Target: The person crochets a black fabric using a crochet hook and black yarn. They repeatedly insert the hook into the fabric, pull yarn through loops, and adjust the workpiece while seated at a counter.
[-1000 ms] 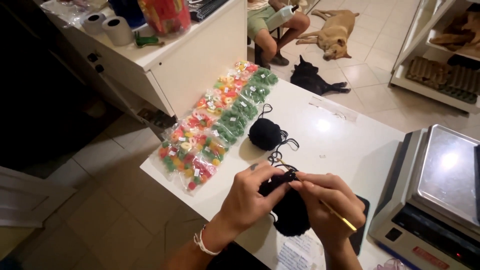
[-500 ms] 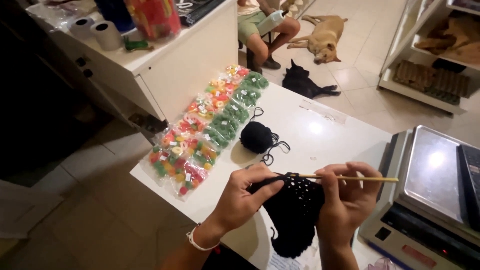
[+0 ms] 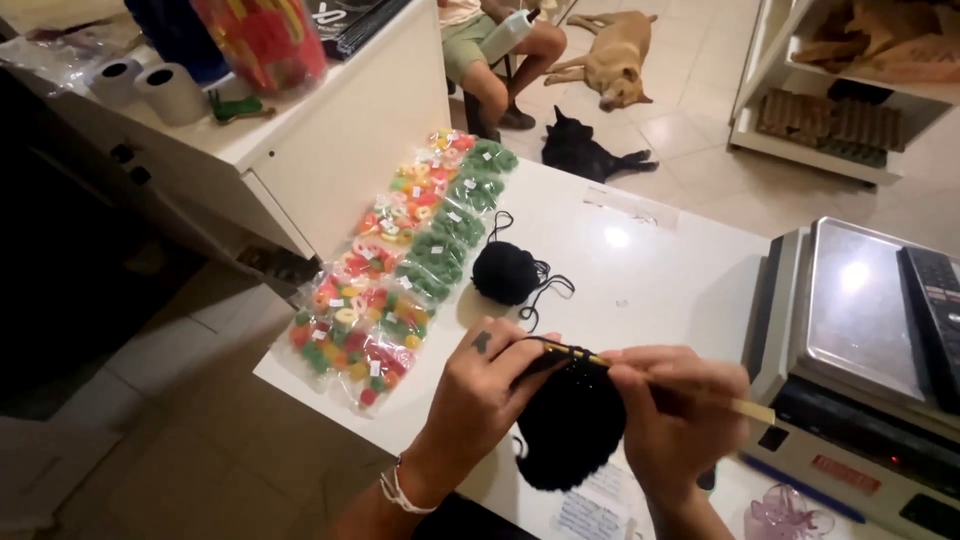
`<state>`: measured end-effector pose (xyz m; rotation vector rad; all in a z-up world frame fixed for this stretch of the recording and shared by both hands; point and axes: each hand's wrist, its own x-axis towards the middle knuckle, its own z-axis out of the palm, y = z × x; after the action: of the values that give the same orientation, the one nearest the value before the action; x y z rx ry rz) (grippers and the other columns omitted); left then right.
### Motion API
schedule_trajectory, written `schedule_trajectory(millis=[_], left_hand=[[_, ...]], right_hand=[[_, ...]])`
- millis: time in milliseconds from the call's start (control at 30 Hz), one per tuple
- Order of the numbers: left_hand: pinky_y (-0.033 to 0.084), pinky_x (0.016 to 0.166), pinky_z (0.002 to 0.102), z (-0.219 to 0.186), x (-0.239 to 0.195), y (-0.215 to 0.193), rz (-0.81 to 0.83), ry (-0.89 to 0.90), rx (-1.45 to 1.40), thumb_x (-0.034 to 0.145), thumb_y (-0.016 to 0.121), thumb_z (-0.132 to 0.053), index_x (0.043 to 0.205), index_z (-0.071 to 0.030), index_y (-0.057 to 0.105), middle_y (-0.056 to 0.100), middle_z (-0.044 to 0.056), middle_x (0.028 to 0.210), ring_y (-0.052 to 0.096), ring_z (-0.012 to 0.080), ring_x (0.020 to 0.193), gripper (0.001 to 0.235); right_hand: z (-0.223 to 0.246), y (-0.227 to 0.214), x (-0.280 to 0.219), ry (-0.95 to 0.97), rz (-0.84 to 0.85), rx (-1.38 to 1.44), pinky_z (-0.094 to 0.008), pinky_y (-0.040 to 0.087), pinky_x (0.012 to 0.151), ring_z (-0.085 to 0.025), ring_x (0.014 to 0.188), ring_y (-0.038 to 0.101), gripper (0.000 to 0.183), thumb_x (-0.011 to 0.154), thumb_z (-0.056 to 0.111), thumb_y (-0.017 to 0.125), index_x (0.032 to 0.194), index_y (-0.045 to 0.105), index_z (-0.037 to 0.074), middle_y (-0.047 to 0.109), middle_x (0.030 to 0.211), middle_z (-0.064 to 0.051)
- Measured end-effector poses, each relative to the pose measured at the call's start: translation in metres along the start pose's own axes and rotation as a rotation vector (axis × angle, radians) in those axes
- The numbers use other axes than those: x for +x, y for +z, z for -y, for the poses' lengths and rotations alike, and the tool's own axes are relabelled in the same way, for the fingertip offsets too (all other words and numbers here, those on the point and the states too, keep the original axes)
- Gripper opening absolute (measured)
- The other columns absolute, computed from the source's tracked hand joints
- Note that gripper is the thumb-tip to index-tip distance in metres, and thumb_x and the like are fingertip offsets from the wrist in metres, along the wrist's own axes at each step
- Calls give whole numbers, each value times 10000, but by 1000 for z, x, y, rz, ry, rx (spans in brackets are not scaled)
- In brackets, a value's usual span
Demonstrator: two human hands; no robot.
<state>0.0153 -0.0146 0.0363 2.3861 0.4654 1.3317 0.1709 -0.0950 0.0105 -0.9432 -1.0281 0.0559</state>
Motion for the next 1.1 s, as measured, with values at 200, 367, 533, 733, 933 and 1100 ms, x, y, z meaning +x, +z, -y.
schedule_trajectory(millis=[200, 367, 533, 733, 933, 1100], left_hand=[[480, 721, 401, -3, 2, -5, -18, 68, 5, 983, 696, -66, 1066, 20, 702, 638, 126, 891, 570, 285, 753, 120], [588, 848, 306, 2, -4, 0, 70, -224, -557, 969, 689, -44, 1195, -1, 711, 689, 112, 1000, 677, 196, 900, 230], [422, 672, 280, 7, -6, 1, 209, -339, -866, 1003, 665, -73, 1160, 5, 722, 505, 25, 833, 486, 148, 757, 184], [437, 721, 277, 17, -8, 1, 298, -349, -1004, 1005, 658, -45, 1137, -10, 708, 540, 47, 882, 510, 160, 819, 146], [400, 731, 265, 30, -13, 7, 370, -395, -1147, 1014, 627, -23, 1156, -72, 719, 506, 25, 887, 497, 147, 818, 176], [419, 768, 261, 37, -15, 12, 381, -379, -1223, 1039, 586, -25, 1147, -73, 692, 500, 30, 925, 506, 145, 832, 160]], right_hand=[[17, 4, -2, -399, 210, -305, -230, 590, 630, -166, 814, 815, 195, 827, 32, 819, 929, 660, 83, 772, 960, -154], [-3, -11, -2, -194, 182, 37, -139, 648, 651, -103, 931, 822, 285, 876, 7, 782, 1107, 682, 141, 782, 1058, -47], [10, -4, 9, 279, 10, 280, -260, 652, 705, -188, 769, 755, 234, 892, 136, 793, 969, 573, 114, 741, 857, -114], [1, -12, 8, 310, 18, 228, -234, 591, 704, -169, 769, 729, 235, 1000, 296, 700, 1079, 526, 159, 729, 854, -93], [4, -12, 12, 386, 44, 289, -208, 535, 546, -141, 556, 606, 195, 1059, 301, 611, 1091, 498, 145, 714, 822, -160], [6, -9, 13, 477, 9, 374, -219, 468, 504, -124, 543, 524, 213, 1044, 306, 626, 1094, 494, 147, 690, 802, -157]])
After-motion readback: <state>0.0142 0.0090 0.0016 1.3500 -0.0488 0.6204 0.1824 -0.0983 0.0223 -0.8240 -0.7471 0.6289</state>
